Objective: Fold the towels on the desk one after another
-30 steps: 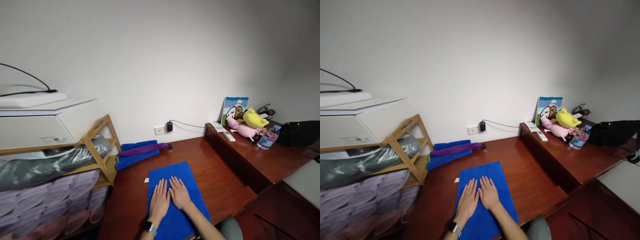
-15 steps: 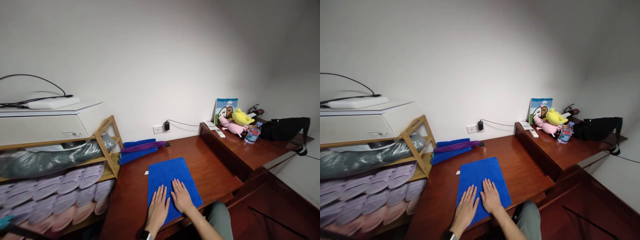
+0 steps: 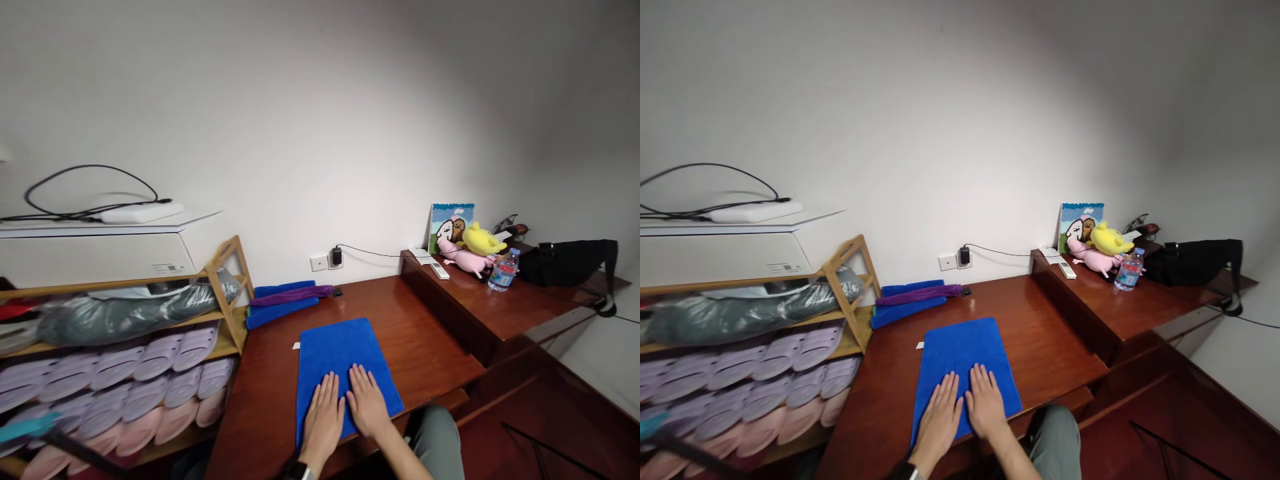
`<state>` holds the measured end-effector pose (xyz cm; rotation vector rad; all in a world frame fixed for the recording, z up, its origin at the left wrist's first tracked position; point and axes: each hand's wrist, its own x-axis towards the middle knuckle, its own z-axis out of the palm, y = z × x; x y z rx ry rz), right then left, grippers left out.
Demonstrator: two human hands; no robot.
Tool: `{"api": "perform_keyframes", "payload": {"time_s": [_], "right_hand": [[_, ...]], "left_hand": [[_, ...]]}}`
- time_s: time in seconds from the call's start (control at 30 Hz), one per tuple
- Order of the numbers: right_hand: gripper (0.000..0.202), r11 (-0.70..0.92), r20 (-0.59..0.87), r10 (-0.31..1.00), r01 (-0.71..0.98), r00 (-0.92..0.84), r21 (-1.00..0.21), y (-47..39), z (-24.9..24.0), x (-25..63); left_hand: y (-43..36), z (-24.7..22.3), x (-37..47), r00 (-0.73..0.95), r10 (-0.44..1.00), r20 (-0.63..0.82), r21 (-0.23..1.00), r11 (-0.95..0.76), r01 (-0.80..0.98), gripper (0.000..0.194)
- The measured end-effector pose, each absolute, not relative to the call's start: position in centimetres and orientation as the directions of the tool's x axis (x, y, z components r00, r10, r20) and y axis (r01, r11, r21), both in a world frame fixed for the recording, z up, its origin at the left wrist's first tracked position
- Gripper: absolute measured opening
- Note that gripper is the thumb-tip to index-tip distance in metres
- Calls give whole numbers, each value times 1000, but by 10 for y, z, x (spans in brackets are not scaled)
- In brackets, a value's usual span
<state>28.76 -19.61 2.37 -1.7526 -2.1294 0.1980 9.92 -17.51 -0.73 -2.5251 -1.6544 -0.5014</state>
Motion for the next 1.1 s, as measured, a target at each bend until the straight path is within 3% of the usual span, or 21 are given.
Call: {"api": "perform_keyframes", "payload": {"time_s": [0.1, 0.33, 0.5, 0.6, 0.87, 0.93, 1.1], "right_hand": [[61, 242, 190, 964, 901, -184, -359, -206, 14, 284], [63, -25, 63, 997, 942, 49, -333, -197, 27, 347], [62, 173, 197, 974, 920, -108, -351, -151, 51, 290], [61, 215, 162, 973, 908, -167, -359, -126, 47, 265], [65, -79, 13, 996, 951, 87, -298, -128, 32, 342], [65, -51, 44, 997, 953, 67, -299, -128, 37, 339], [62, 246, 176, 965, 906, -195, -343, -116, 45, 280]], "left_hand": [[-185, -19, 96, 370, 871, 323, 98, -420, 902, 58], [-190, -37, 37, 242, 890, 387, 105, -303, 947, 62], [-140, 5, 93, 306, 872, 381, 104, -369, 924, 61], [-117, 10, 113, 328, 892, 311, 100, -374, 922, 61], [-126, -35, 40, 148, 916, 373, 133, -210, 969, 64], [-124, -26, 45, 159, 904, 396, 137, -229, 964, 65], [-100, 8, 91, 364, 861, 356, 127, -430, 894, 60]]}}
